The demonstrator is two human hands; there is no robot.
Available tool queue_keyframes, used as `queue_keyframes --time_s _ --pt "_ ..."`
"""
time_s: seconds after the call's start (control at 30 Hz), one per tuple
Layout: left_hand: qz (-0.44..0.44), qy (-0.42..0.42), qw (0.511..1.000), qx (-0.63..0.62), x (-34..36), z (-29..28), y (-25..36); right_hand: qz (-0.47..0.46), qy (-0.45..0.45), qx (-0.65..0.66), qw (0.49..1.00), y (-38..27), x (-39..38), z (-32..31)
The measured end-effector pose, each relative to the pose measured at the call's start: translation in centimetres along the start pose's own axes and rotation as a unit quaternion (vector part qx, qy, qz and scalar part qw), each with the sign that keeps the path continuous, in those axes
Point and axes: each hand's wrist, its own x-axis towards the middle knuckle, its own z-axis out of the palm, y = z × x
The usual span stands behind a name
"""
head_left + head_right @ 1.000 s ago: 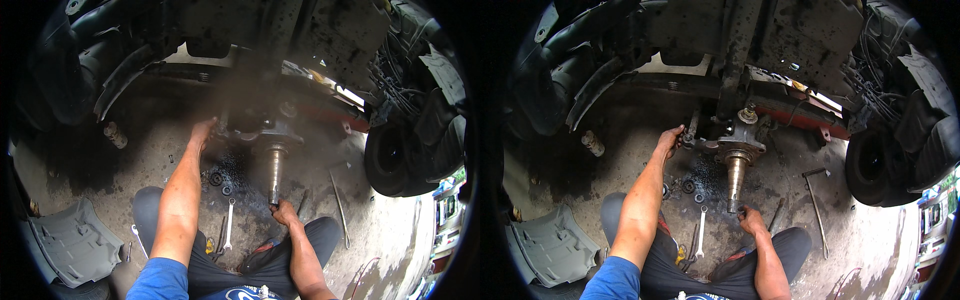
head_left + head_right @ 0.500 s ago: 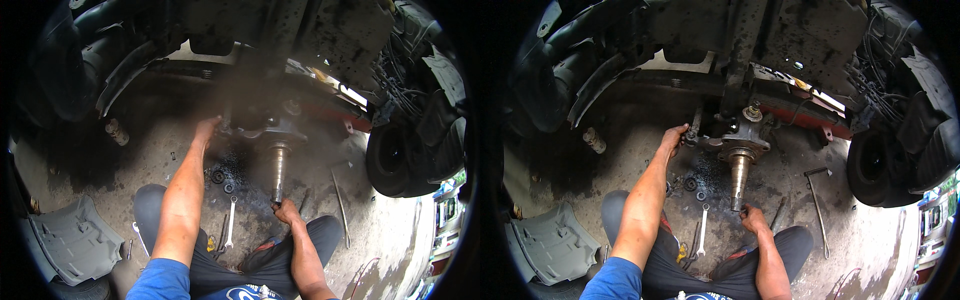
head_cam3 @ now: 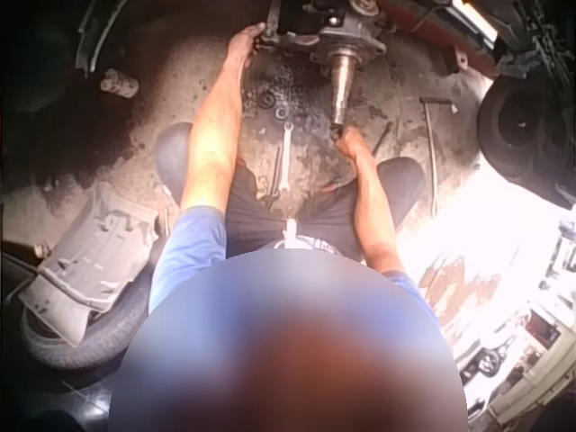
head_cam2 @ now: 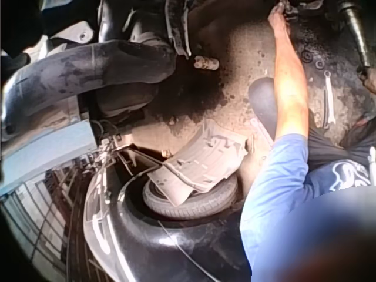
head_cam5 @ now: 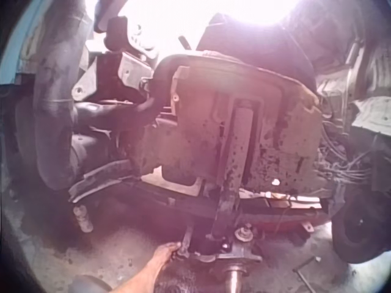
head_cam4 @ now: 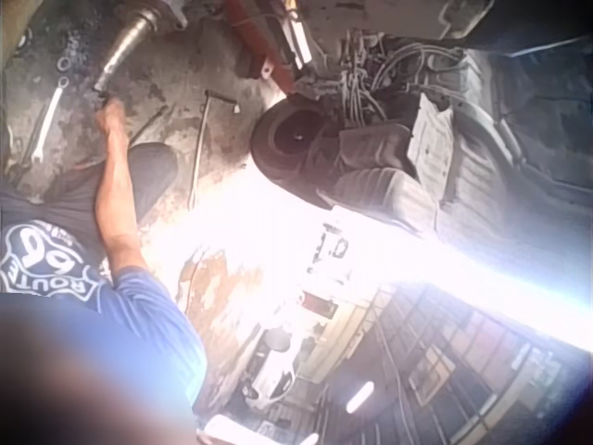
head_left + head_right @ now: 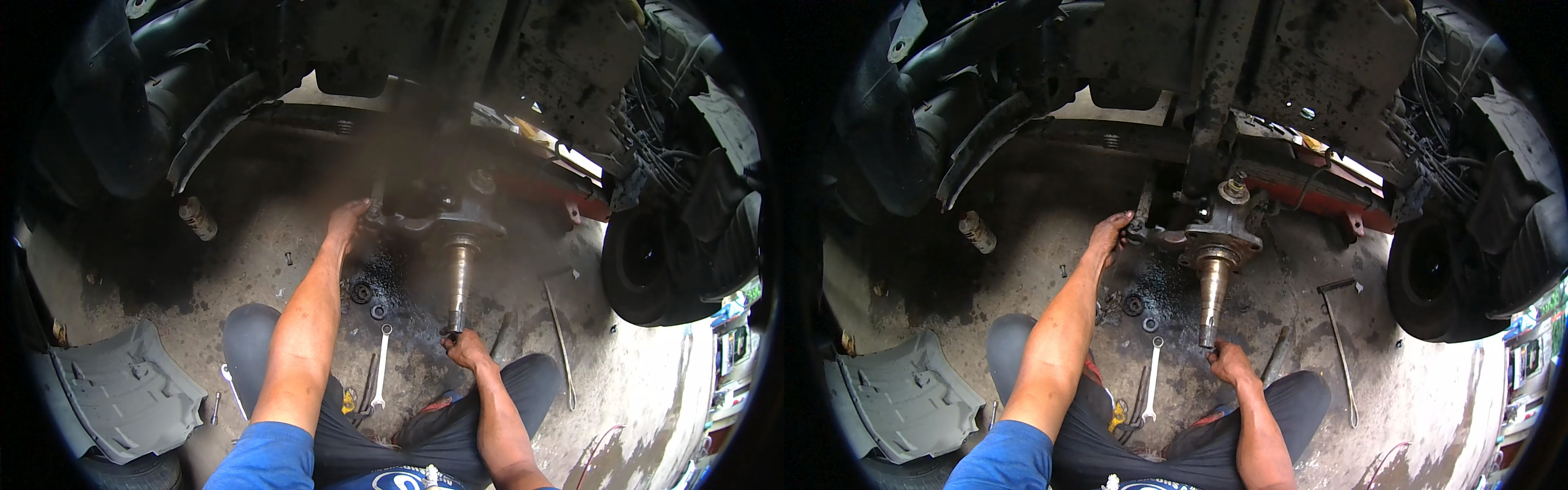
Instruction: The person sits on the floor beneath a raised vehicle and uses a wrench to loosen and tighten bolts on the suspension assembly. They remove a bolt and nut, place them on the floor, and continue adjusting components of the axle area.
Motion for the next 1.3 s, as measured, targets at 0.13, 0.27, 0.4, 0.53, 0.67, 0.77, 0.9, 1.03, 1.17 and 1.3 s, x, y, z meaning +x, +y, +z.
queue_keyframes --time_s 0.13,0.27,0.4,0.53,0.67,0.77,0.9,1.03,1.17,1.3 --pt "-0.002 0.0 0.999 -0.04 -0.4 0.2 -0.1 -0.005 -0.002 0.011 1.0 -1.1 -0.5 -0.9" --pt "-0.014 0.016 0.999 -0.05 0.0 -0.2 -0.5 0.023 -0.02 0.019 0.999 -2.4 -1.3 -2.1" --pt "-0.023 -0.008 0.995 -0.098 0.8 -0.9 -1.0 0.03 -0.01 0.003 0.999 -2.8 -1.7 -2.8" --pt "-0.02 0.011 0.999 -0.037 1.7 -1.3 -1.2 0.03 -0.012 0.003 0.999 -2.5 -1.5 -2.7" --pt "0.007 -0.001 1.0 -0.026 2.0 -1.2 -1.2 0.035 -0.01 -0.01 0.999 -2.2 -1.2 -2.4" --pt "0.031 0.007 0.999 0.013 1.9 -1.1 -1.1 0.038 -0.018 0.0 0.999 -2.2 -1.1 -2.3" --pt "0.016 -0.033 0.999 -0.013 1.7 -1.3 -1.0 0.015 -0.013 -0.009 1.0 -2.7 -1.2 -2.4" --pt "0.008 -0.074 0.996 -0.05 2.0 -1.8 -1.2 0.017 0.001 -0.005 1.0 -3.1 -1.4 -2.7" --pt "-0.001 -0.069 0.996 -0.056 2.1 -1.7 -0.7 0.002 0.01 0.0 1.0 -3.1 -1.9 -2.6" --pt "0.007 -0.134 0.99 -0.051 0.8 -1.6 -0.1 -0.009 -0.004 -0.004 1.0 -3.2 -2.1 -3.1"
